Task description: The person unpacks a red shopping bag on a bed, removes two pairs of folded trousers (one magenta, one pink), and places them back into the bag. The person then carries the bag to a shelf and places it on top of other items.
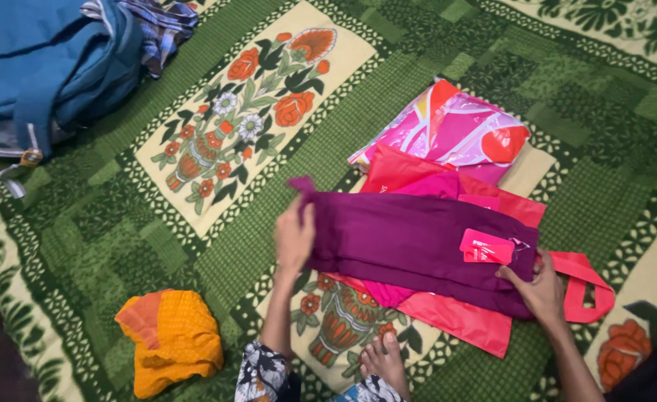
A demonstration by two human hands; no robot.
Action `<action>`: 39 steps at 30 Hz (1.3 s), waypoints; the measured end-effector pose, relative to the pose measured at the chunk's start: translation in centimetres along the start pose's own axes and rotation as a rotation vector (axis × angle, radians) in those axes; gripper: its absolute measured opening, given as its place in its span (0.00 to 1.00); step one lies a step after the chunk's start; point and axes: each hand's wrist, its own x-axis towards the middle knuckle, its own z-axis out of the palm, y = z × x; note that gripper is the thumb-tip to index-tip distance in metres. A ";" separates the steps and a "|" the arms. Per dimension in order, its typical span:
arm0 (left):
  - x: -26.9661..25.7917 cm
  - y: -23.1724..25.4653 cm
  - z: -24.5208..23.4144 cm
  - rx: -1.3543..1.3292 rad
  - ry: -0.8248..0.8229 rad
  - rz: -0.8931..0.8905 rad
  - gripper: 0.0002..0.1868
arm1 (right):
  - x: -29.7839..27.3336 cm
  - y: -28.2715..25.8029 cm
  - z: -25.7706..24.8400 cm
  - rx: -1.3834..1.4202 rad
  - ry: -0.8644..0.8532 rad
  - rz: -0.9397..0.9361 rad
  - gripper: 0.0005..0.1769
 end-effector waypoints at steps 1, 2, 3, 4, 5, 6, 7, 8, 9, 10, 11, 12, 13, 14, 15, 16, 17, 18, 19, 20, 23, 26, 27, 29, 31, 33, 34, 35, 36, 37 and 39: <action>0.1 2.0 1.1 -0.017 -0.071 -0.027 0.20 | 0.1 0.1 0.1 -0.029 0.000 0.001 0.55; -0.2 3.9 2.4 -0.035 -0.144 -0.053 0.21 | 0.1 0.2 0.1 -0.025 0.000 0.006 0.56; -0.7 5.6 3.7 -0.101 -0.171 -0.002 0.21 | 0.1 0.3 0.2 -0.020 -0.001 0.011 0.56; -1.3 7.2 5.2 -0.168 -0.198 0.048 0.22 | 0.2 0.4 0.1 -0.017 0.000 0.016 0.56; -1.9 8.5 6.8 -0.154 -0.195 0.128 0.21 | 0.2 0.4 0.0 -0.077 0.017 0.021 0.56; -2.7 9.6 8.4 -0.140 -0.189 0.208 0.21 | 0.3 0.5 -0.1 -0.137 0.033 0.024 0.57; -3.4 10.5 10.0 -0.108 -0.300 0.151 0.23 | 0.2 0.5 -0.2 -0.198 0.050 0.027 0.58; -4.1 11.0 11.3 -0.074 -0.410 0.093 0.25 | 0.2 0.4 -0.2 -0.201 0.050 0.036 0.58; -5.1 11.2 12.3 -0.045 -0.496 0.138 0.26 | 0.1 0.4 -0.2 -0.204 0.051 0.046 0.58; -6.1 11.2 13.0 -0.015 -0.579 0.183 0.27 | 0.1 0.3 -0.2 -0.206 0.051 0.054 0.58; -7.0 10.9 13.4 0.015 -0.662 0.229 0.28 | 0.2 0.3 -0.2 -0.219 0.054 0.036 0.57; -8.0 10.5 13.7 0.042 -0.641 0.265 0.28 | 0.1 0.3 -0.1 -0.233 0.054 0.018 0.56; -8.8 10.2 14.0 0.069 -0.619 0.302 0.28 | 0.1 0.3 -0.2 -0.247 0.054 0.001 0.55; -9.3 9.8 14.1 0.100 -0.600 0.338 0.28 | 0.1 0.4 -0.2 -0.230 0.051 0.006 0.54; -9.5 9.4 14.3 0.094 -0.585 0.355 0.28 | 0.1 0.5 -0.2 -0.213 0.049 0.012 0.54; -9.7 9.0 14.3 0.088 -0.569 0.369 0.28 | 0.1 0.6 -0.2 -0.197 0.044 0.018 0.53; -9.9 8.7 14.2 0.082 -0.553 0.384 0.29 | -0.1 0.7 -0.2 -0.194 0.043 0.003 0.55; -9.8 8.6 14.3 0.093 -0.555 0.395 0.29 | 0.1 0.7 -0.2 -0.190 0.048 -0.014 0.56; -9.8 8.5 14.3 0.103 -0.556 0.407 0.28 | 0.3 0.6 -0.2 -0.187 0.053 -0.032 0.57; -9.9 8.5 14.3 0.112 -0.560 0.419 0.28 | 0.3 0.5 -0.2 -0.184 0.053 -0.039 0.57; -10.5 8.6 14.5 0.142 -0.459 0.496 0.31 | 0.1 0.3 -0.2 -0.198 0.046 -0.013 0.56; -11.0 8.5 14.8 0.203 -0.460 0.524 0.32 | 0.0 -0.2 -0.3 -0.231 0.036 0.048 0.55; -11.1 8.4 14.8 0.196 -0.458 0.530 0.31 | -0.1 -0.4 -0.3 -0.225 0.040 0.032 0.54; -11.1 8.1 14.8 0.183 -0.450 0.543 0.28 | -0.1 -0.9 -0.3 -0.191 0.039 0.008 0.54; -11.4 7.7 14.7 0.177 -0.465 0.561 0.29 | -0.2 -1.3 -0.4 -0.135 0.030 -0.002 0.53; -11.7 7.3 14.7 0.188 -0.473 0.587 0.30 | -0.2 -1.4 -0.4 -0.174 0.035 0.007 0.53; -11.9 7.1 14.7 0.198 -0.474 0.604 0.30 | -0.3 -1.3 -0.4 -0.195 0.038 0.015 0.53; -12.0 6.9 14.8 0.208 -0.475 0.621 0.31 | -0.4 -1.3 -0.4 -0.176 0.033 0.015 0.53; -12.1 6.8 15.0 0.224 -0.474 0.622 0.31 | -0.2 -1.2 -0.4 -0.158 0.031 0.014 0.54; -12.2 6.7 15.1 0.241 -0.473 0.623 0.31 | -0.1 -1.1 -0.4 -0.139 0.030 0.012 0.54; -12.3 6.6 15.5 0.256 -0.476 0.623 0.32 | 0.1 -0.8 -0.4 -0.261 0.046 0.056 0.57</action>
